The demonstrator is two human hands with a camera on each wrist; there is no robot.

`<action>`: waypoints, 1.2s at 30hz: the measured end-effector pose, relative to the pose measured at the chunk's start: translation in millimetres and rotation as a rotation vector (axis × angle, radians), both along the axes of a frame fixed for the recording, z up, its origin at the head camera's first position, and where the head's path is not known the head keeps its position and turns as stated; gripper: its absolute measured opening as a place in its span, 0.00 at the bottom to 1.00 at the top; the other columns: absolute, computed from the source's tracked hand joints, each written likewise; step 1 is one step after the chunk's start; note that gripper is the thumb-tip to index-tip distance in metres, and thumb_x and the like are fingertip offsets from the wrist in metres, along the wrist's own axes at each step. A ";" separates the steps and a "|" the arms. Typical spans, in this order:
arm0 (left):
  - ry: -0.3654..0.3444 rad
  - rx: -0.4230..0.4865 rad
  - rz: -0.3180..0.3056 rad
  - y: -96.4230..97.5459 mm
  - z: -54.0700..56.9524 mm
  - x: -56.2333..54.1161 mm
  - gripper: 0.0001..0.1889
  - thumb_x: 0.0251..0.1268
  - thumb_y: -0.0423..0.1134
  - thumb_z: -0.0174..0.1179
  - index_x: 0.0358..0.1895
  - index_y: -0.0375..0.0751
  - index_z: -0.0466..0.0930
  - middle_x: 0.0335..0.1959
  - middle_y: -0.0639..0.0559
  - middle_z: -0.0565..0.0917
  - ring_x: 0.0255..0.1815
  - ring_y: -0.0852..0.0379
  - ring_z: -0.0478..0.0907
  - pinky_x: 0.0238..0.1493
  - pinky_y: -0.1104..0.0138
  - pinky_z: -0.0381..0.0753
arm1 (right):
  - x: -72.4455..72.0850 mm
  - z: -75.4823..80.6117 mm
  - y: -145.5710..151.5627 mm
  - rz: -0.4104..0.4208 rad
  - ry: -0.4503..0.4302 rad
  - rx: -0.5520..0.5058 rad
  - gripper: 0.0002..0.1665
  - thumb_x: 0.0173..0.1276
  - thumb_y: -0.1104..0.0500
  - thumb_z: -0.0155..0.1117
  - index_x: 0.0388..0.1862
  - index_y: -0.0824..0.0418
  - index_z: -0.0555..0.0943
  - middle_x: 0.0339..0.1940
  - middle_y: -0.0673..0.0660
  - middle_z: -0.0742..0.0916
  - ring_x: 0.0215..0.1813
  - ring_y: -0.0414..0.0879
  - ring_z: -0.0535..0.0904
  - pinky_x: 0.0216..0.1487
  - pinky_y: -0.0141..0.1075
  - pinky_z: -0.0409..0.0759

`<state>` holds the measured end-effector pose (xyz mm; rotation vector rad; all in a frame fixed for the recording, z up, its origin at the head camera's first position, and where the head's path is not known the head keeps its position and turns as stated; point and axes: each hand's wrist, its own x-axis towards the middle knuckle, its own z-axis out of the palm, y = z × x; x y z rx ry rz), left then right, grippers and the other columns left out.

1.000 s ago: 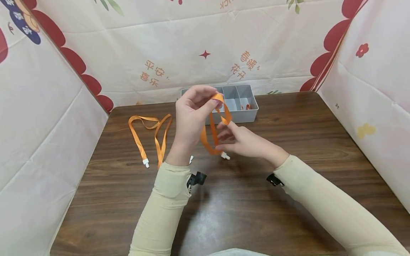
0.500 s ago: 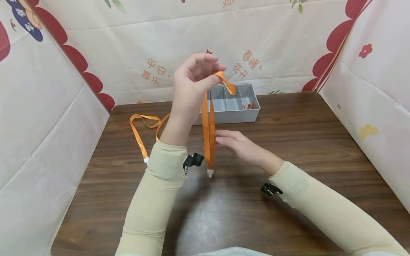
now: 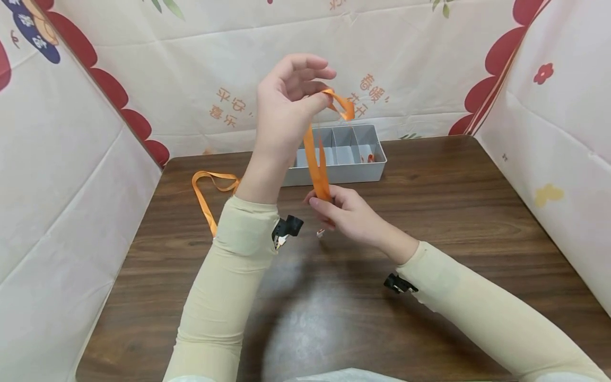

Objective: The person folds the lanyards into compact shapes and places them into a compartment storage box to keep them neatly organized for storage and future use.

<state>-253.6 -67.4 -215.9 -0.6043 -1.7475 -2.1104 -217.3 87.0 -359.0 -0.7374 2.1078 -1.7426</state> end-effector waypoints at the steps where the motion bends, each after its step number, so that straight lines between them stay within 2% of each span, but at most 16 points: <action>1: 0.001 -0.012 0.008 -0.1 1.4 -1.9 0.15 0.64 0.16 0.61 0.51 0.32 0.83 0.47 0.41 0.89 0.45 0.46 0.86 0.50 0.62 0.88 | -0.4 0.6 -0.4 0.012 -0.017 -0.021 0.12 0.85 0.60 0.56 0.55 0.67 0.81 0.23 0.56 0.75 0.24 0.46 0.71 0.28 0.34 0.75; 3: -0.007 -0.088 0.024 -0.9 4.7 -6.4 0.14 0.65 0.18 0.63 0.51 0.33 0.83 0.49 0.42 0.88 0.46 0.47 0.86 0.51 0.63 0.87 | -1.1 2.5 0.5 0.062 -0.057 -0.057 0.14 0.86 0.60 0.53 0.53 0.70 0.82 0.23 0.55 0.75 0.21 0.45 0.70 0.28 0.34 0.73; 4: -0.037 -0.151 0.024 -1.3 6.8 -9.0 0.14 0.66 0.20 0.65 0.52 0.34 0.83 0.51 0.43 0.88 0.47 0.48 0.86 0.52 0.63 0.87 | -0.9 4.5 1.7 0.094 -0.083 -0.073 0.16 0.86 0.59 0.52 0.52 0.71 0.82 0.23 0.55 0.76 0.21 0.45 0.72 0.29 0.35 0.76; 7: -0.159 -0.466 0.027 -4.2 10.1 -14.0 0.17 0.71 0.31 0.68 0.61 0.42 0.83 0.62 0.51 0.86 0.60 0.52 0.83 0.62 0.62 0.83 | 0.2 13.4 6.0 0.179 -0.198 -0.154 0.20 0.88 0.57 0.48 0.51 0.70 0.84 0.28 0.55 0.79 0.24 0.46 0.77 0.36 0.39 0.83; 9: -0.207 -0.674 0.035 -6.4 6.4 -14.1 0.19 0.74 0.39 0.67 0.66 0.48 0.81 0.69 0.55 0.82 0.68 0.54 0.79 0.68 0.59 0.79 | 0.8 21.5 8.7 0.200 -0.270 -0.220 0.21 0.88 0.56 0.46 0.50 0.66 0.85 0.29 0.54 0.81 0.25 0.47 0.79 0.41 0.42 0.85; 11: -0.206 -0.777 0.080 -9.0 -3.8 -10.1 0.20 0.77 0.45 0.65 0.67 0.51 0.80 0.71 0.57 0.81 0.73 0.54 0.75 0.73 0.57 0.77 | -0.5 28.5 8.9 0.192 -0.339 -0.311 0.20 0.88 0.57 0.46 0.49 0.65 0.84 0.30 0.54 0.81 0.26 0.47 0.78 0.41 0.42 0.85; 14: -0.199 -0.702 0.183 -11.2 -29.3 1.7 0.18 0.79 0.49 0.62 0.65 0.49 0.81 0.65 0.53 0.84 0.67 0.52 0.79 0.68 0.56 0.79 | -6.0 35.8 8.7 0.132 -0.362 -0.402 0.18 0.88 0.58 0.47 0.46 0.64 0.84 0.29 0.53 0.80 0.26 0.47 0.76 0.40 0.40 0.82; 16: -0.246 -0.624 0.223 -10.8 -50.6 11.1 0.19 0.80 0.52 0.60 0.64 0.48 0.79 0.61 0.51 0.85 0.60 0.53 0.81 0.63 0.56 0.81 | -10.4 39.4 9.0 0.063 -0.356 -0.434 0.17 0.88 0.58 0.48 0.45 0.63 0.84 0.30 0.53 0.80 0.28 0.47 0.75 0.39 0.38 0.81; 17: -0.288 -0.587 0.219 -9.5 -61.8 16.1 0.20 0.81 0.54 0.58 0.64 0.47 0.78 0.59 0.50 0.85 0.57 0.53 0.82 0.60 0.57 0.83 | -12.5 41.0 9.3 0.025 -0.357 -0.446 0.17 0.88 0.59 0.48 0.45 0.63 0.83 0.30 0.53 0.80 0.30 0.46 0.75 0.39 0.37 0.80; 19: -0.375 -0.516 0.160 -5.3 -84.8 23.6 0.22 0.83 0.57 0.54 0.64 0.45 0.74 0.58 0.47 0.84 0.54 0.52 0.83 0.58 0.56 0.85 | -16.4 43.6 9.9 -0.044 -0.371 -0.486 0.16 0.88 0.59 0.48 0.45 0.63 0.83 0.33 0.53 0.81 0.34 0.47 0.75 0.41 0.35 0.80; 21: -0.445 -0.447 0.045 0.2 -105.7 27.9 0.25 0.86 0.59 0.48 0.65 0.42 0.71 0.58 0.44 0.82 0.54 0.49 0.84 0.59 0.54 0.87 | -20.0 45.2 10.3 -0.096 -0.389 -0.528 0.15 0.88 0.59 0.49 0.46 0.64 0.81 0.35 0.54 0.80 0.38 0.47 0.75 0.43 0.34 0.79; 24: -0.470 -0.360 -0.134 5.6 -128.0 30.6 0.29 0.88 0.59 0.40 0.68 0.37 0.71 0.58 0.39 0.83 0.58 0.45 0.86 0.64 0.51 0.86 | -23.8 47.4 10.9 -0.144 -0.401 -0.576 0.15 0.88 0.58 0.48 0.46 0.64 0.80 0.40 0.55 0.79 0.43 0.47 0.74 0.48 0.32 0.79; 27: -0.430 -0.367 -0.228 4.0 -139.7 31.8 0.29 0.89 0.58 0.37 0.69 0.39 0.74 0.53 0.38 0.87 0.57 0.47 0.87 0.69 0.53 0.82 | -27.8 51.1 14.5 -0.188 -0.407 -0.594 0.16 0.88 0.59 0.47 0.46 0.65 0.81 0.42 0.55 0.79 0.47 0.48 0.75 0.53 0.33 0.80; 30: -0.378 -0.413 -0.290 -2.4 -146.2 31.5 0.22 0.89 0.51 0.44 0.65 0.40 0.78 0.44 0.39 0.89 0.52 0.52 0.88 0.69 0.56 0.81 | -33.1 57.8 21.0 -0.222 -0.406 -0.560 0.17 0.88 0.59 0.47 0.47 0.65 0.81 0.42 0.56 0.81 0.49 0.50 0.77 0.58 0.34 0.82; 33: -0.340 -0.412 -0.357 -7.4 -147.5 30.0 0.14 0.87 0.40 0.51 0.60 0.36 0.81 0.40 0.43 0.89 0.48 0.54 0.87 0.66 0.56 0.83 | -38.5 66.4 27.0 -0.234 -0.410 -0.515 0.17 0.88 0.57 0.47 0.48 0.64 0.81 0.42 0.56 0.82 0.51 0.52 0.79 0.60 0.37 0.83; 36: -0.323 -0.359 -0.391 -8.4 -143.8 27.5 0.13 0.85 0.35 0.53 0.60 0.32 0.82 0.38 0.46 0.89 0.46 0.52 0.88 0.64 0.53 0.85 | -40.6 73.6 29.4 -0.225 -0.409 -0.440 0.16 0.88 0.55 0.49 0.49 0.64 0.81 0.42 0.56 0.84 0.52 0.52 0.80 0.63 0.37 0.82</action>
